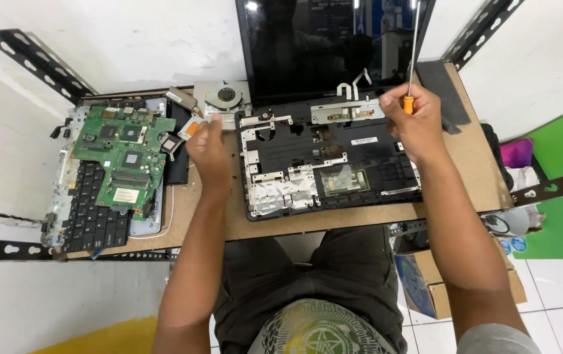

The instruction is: Connecting internal cables and securing components with a screwdriver during laptop assembly or repair.

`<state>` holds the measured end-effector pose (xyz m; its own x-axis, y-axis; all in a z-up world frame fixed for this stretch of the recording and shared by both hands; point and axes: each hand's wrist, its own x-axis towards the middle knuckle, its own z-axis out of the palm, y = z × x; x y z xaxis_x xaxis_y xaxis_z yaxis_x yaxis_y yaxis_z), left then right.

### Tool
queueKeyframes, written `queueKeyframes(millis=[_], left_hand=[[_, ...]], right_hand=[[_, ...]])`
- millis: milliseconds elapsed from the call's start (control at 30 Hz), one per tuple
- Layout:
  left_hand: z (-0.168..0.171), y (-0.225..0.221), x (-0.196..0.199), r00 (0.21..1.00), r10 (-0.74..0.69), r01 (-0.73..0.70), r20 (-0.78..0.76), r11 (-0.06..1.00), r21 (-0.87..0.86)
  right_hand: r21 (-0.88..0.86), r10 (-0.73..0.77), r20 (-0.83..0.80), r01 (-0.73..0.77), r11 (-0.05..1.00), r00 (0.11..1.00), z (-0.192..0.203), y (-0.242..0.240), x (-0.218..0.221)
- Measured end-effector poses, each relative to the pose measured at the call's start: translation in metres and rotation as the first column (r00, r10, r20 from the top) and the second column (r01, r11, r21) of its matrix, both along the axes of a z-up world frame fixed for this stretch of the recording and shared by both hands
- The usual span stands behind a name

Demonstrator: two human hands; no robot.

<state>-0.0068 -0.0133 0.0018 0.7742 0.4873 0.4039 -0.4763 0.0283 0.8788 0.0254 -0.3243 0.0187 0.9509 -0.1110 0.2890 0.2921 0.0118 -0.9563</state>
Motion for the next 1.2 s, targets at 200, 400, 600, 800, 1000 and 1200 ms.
queueKeyframes(millis=[200, 400, 600, 800, 1000, 1200], left_hand=[[-0.012, -0.002, 0.010, 0.998, 0.009, -0.028, 0.063, 0.951, 0.308], [-0.007, -0.002, 0.006, 0.978, 0.131, -0.180, 0.164, 0.926, 0.332], [-0.014, 0.005, 0.011, 0.991, 0.001, -0.047, 0.131, 0.936, 0.349], [-0.006, -0.008, 0.001, 0.957, -0.284, 0.258, 0.062, 0.928, 0.270], [-0.001, -0.012, -0.009, 0.796, -0.593, 0.597, -0.123, 0.802, -0.006], [0.004, -0.005, -0.010, 0.747, -0.658, 0.642, -0.093, 0.751, -0.154]], right_hand=[[-0.015, 0.035, 0.048, -0.035, 0.999, 0.998, -0.002, 0.007, 0.002], [-0.027, 0.072, 0.061, -0.071, 0.997, 0.995, 0.006, 0.023, -0.002], [-0.037, 0.095, 0.039, -0.094, 0.995, 0.995, -0.004, 0.023, 0.004], [-0.036, 0.111, 0.073, -0.109, 0.993, 0.991, -0.005, 0.044, 0.000], [0.013, 0.120, 0.114, -0.122, 0.992, 0.986, 0.005, 0.077, -0.012], [0.015, 0.114, 0.176, -0.118, 0.993, 0.978, -0.002, 0.087, -0.006]])
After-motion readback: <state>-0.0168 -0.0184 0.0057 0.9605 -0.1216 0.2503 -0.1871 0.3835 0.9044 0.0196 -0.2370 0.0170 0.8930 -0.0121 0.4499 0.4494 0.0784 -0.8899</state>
